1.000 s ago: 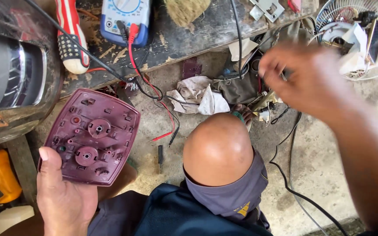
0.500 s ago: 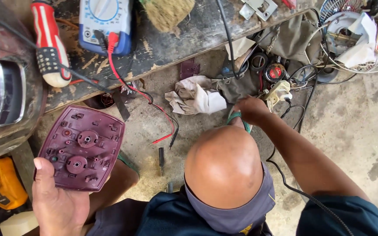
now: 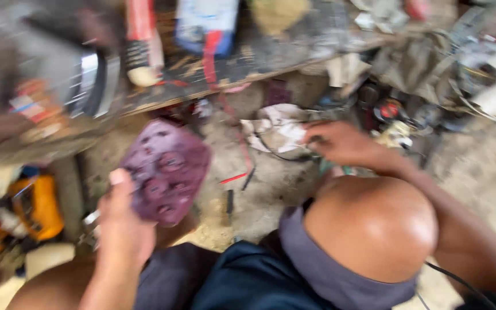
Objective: Repairing an appliance by cleaning components, testing circuits with a multimeter, and connecting wires to terminals.
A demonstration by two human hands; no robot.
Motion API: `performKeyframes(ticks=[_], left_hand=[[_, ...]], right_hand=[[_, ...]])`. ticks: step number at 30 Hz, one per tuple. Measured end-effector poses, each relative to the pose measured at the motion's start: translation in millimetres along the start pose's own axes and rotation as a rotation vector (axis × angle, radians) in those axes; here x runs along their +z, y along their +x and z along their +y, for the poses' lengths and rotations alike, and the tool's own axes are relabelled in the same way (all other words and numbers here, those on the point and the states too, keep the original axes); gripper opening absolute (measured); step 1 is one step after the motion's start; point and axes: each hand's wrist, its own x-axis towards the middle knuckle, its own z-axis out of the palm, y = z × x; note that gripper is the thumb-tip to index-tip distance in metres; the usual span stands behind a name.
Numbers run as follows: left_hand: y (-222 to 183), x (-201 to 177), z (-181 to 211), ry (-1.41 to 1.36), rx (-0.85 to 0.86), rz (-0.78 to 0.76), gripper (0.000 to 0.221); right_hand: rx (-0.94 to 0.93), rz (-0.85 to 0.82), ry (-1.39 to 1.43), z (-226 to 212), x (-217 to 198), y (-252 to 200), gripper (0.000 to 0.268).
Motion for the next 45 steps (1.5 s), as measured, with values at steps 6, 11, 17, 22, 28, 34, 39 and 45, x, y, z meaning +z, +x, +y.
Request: performKeyframes(ticks=[6,11,17,22,28,34,39,45], left_hand=[[-24,-3,31,-0.617,-0.064,-0.092,0.058],[-31,-20,31,-0.589,0.019,-0.217,0.053],[-42,-39,22,-0.616,0.240,-0.358,0.057],[-52,-54,14,-0.704,0.390,-0.460,0.051],[-53,-65,9,-0.774,0.339,-0.441,0.052],[-51,-59,10,-0.834,0.366,-0.466,0.054],[-43,-52,11,-0.816,0.177,-0.389,0.049],[-22,-40,2,-0.762,0.154,-0.341,0.038]], right_hand=[[0.150,0.206,-0.203,-185,-98,8,0.030],[-0.119,0.207,-0.492,-268,-116,24,0.024],[-0.287,0.154,-0.607,-311,-103,33,0.026],[-0.280,0.203,-0.555,-310,-81,21,0.025],[-0.223,0.212,-0.549,-307,-70,26,0.027],[-0.174,0.292,-0.503,-295,-58,39,0.026],[-0.458,0.409,-0.622,-334,-47,77,0.009],[-0.790,0.583,-0.748,-316,-13,132,0.021]])
